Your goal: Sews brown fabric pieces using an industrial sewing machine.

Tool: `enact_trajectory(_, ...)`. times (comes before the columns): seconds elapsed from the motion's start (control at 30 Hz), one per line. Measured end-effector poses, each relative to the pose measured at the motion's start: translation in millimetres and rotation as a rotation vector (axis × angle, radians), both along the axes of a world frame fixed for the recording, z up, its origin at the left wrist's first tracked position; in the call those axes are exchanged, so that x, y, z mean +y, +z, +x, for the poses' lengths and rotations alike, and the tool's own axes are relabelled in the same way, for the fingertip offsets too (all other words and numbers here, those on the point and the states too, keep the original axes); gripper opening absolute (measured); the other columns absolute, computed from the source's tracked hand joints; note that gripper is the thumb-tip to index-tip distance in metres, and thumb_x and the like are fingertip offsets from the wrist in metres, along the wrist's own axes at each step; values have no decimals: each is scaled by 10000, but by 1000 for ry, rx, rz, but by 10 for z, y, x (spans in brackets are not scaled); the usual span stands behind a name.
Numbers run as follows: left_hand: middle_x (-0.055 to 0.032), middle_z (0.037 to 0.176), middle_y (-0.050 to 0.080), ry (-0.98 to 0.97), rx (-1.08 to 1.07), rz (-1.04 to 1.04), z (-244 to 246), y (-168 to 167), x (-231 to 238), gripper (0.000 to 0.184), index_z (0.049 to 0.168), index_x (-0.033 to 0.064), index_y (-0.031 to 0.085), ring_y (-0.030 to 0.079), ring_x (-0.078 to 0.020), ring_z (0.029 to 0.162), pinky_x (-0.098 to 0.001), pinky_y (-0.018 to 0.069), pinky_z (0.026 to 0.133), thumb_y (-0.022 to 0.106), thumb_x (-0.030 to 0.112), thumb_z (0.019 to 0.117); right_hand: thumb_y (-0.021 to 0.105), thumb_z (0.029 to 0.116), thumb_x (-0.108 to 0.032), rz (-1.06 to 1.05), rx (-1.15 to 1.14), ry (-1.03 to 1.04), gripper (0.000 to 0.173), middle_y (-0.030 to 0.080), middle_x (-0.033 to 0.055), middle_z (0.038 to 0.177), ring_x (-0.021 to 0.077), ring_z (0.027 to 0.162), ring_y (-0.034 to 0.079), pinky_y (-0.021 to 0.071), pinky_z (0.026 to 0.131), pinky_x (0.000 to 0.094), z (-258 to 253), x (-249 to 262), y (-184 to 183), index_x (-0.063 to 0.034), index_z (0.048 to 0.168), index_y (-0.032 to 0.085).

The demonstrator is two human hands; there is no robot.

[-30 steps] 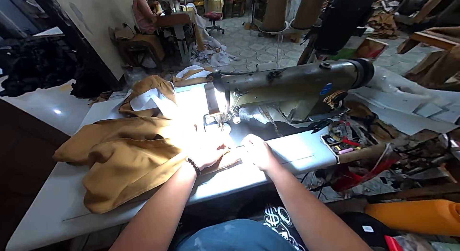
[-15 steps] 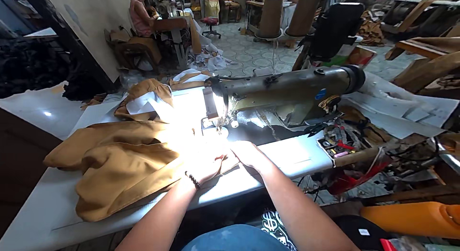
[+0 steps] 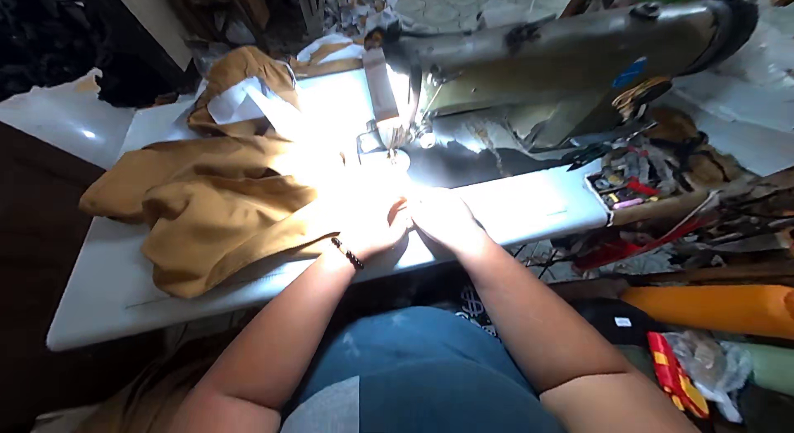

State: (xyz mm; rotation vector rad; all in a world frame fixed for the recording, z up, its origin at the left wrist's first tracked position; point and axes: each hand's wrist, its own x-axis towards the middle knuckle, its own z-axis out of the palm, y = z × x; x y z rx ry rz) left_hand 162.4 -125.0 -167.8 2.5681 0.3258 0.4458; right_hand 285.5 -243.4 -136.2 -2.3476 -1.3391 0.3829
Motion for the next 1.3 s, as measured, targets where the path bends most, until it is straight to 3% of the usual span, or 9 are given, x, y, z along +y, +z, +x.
enact_trajectory(0.17,-167,1182,679,-44,213,64,129,52,75,583,1267,43,636,630,-336,1153,-559,470,1010,717,472,880,510,1079,-266,97,233,-94,349,720,174,965,317,960,693,524,865,553,49,41,60,-2,994,721)
enact_trajectory(0.23,-175,1108,711,-80,148,228,248,70,126,376,1188,38,696,663,-370,1093,-587,495,934,711,287,905,532,1068,-232,88,289,-136,327,704,185,942,321,931,684,525,849,556,71,66,62,25,965,706)
enact_trajectory(0.3,-170,1127,706,-139,53,408,335,19,211,230,1153,75,720,649,-381,1131,-586,482,962,578,153,989,530,1035,-189,64,220,-128,282,696,182,904,332,903,683,516,795,559,58,51,42,12,921,691)
enact_trajectory(0.43,-131,1005,698,-211,-117,262,216,-144,173,172,1000,40,741,667,-285,1001,-454,514,894,574,34,960,472,1048,-250,-118,-13,-72,329,703,182,906,382,918,703,529,706,589,23,39,-20,-34,949,699)
enact_trajectory(0.57,-175,1305,663,-192,11,69,-80,-103,33,430,1293,-1,680,651,-298,1167,-465,506,977,532,109,905,534,1031,-247,-14,-133,-31,285,696,179,873,376,861,705,526,658,563,29,-18,-109,-31,955,703)
enact_trajectory(0.7,-168,1439,593,-219,32,62,-125,-104,18,477,1390,9,617,571,-296,1328,-460,455,1081,511,125,939,574,968,-138,234,-217,7,165,657,189,877,360,797,694,533,636,513,48,-32,-234,16,974,632)
enact_trajectory(0.97,-137,1432,613,-218,32,28,-132,-99,49,449,1379,16,631,586,-259,1327,-418,473,1084,522,137,960,609,905,-82,460,-197,130,139,661,146,821,282,732,677,550,636,433,97,-79,-375,7,899,716)
enact_trajectory(1.1,-116,1428,623,-200,21,51,-127,-106,49,447,1357,32,655,578,-277,1332,-510,440,1080,520,155,949,607,915,-102,409,-184,148,164,663,153,852,295,779,686,558,659,449,92,-99,-354,10,909,727)
enact_trajectory(1.3,-138,1377,648,-182,8,-19,-140,-95,55,438,1346,7,650,620,-244,1276,-400,493,1061,546,128,938,605,929,-90,346,-154,169,165,675,159,902,305,825,693,563,696,464,78,-98,-310,6,951,738)
